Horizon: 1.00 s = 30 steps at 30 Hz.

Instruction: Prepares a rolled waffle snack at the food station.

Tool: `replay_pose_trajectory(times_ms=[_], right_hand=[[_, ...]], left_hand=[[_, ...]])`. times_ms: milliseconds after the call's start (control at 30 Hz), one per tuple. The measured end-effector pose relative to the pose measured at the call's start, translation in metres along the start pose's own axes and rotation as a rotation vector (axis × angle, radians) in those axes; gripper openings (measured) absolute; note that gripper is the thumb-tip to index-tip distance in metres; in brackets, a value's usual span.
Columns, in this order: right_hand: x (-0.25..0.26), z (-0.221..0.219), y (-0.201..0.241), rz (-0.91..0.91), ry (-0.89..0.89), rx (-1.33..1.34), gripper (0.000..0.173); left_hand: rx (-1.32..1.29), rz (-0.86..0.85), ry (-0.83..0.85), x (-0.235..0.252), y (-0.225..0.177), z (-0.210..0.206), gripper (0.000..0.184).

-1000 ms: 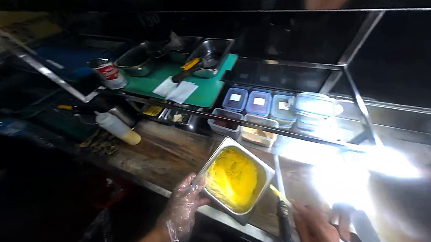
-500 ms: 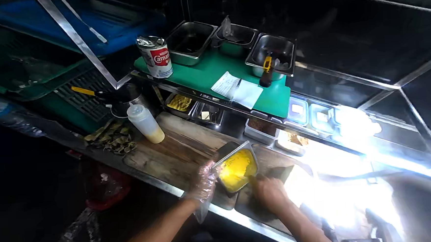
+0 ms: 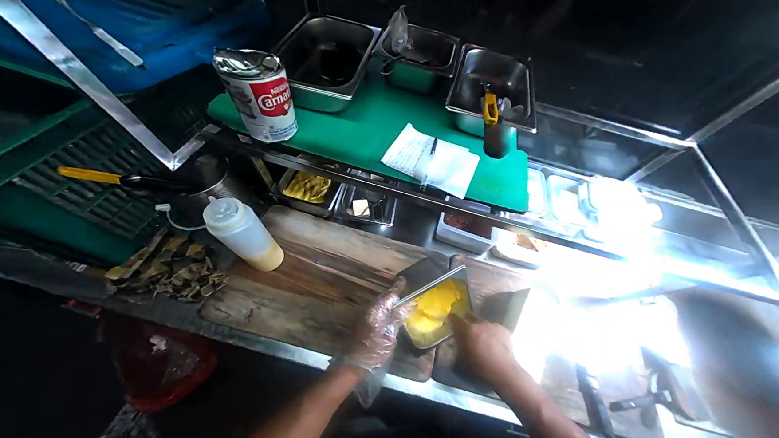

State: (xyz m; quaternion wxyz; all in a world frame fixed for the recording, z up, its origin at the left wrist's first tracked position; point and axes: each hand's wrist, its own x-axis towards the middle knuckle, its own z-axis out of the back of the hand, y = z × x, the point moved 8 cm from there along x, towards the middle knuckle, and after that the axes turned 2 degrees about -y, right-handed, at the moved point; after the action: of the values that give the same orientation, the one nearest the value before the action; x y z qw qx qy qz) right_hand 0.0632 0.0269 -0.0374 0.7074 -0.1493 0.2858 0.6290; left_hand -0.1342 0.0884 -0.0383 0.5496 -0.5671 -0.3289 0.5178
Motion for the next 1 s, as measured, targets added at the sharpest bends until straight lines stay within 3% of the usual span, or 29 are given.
replay_pose_trajectory(times_ms=[100,167,267,400,467,633,800,1000], right_hand=[[0.002,-0.016,0.014,0.071,0.036,-0.104,0.036],[0.003,-0.027,0.015,0.053,0.060,0.013,0.036],[0.005,-0.055,0.002,0.005,0.061,0.544,0.035],[-0.020,-0.075,-0.014,-0.146,0.107,1.571,0.029],[-0.035,-0.067,-0.022,-0.155,0.118,1.778,0.030],[-0.077,-0.034,-0.058,0.026,0.089,2.058,0.028],[-0.132,-0.020,-0.162,0.076,-0.172,2.178,0.029],[-0.185,-0.027,-0.322,-0.024,-0.492,2.033,0.032]], left_hand=[[0.022,-0.018,-0.022,0.002,0.002,-0.002,0.039],[0.002,-0.016,-0.054,0.001,0.000,-0.003,0.037],[-0.002,0.060,-0.070,-0.003,0.000,-0.001,0.036],[-0.104,0.215,-0.105,0.003,0.017,0.005,0.030],[-0.218,0.293,-0.157,0.002,0.026,0.007,0.030],[-0.407,0.416,-0.293,-0.021,0.012,-0.010,0.027],[-0.531,0.500,-0.319,-0.033,-0.020,-0.094,0.035],[-0.581,0.531,-0.261,-0.022,-0.055,-0.262,0.029]])
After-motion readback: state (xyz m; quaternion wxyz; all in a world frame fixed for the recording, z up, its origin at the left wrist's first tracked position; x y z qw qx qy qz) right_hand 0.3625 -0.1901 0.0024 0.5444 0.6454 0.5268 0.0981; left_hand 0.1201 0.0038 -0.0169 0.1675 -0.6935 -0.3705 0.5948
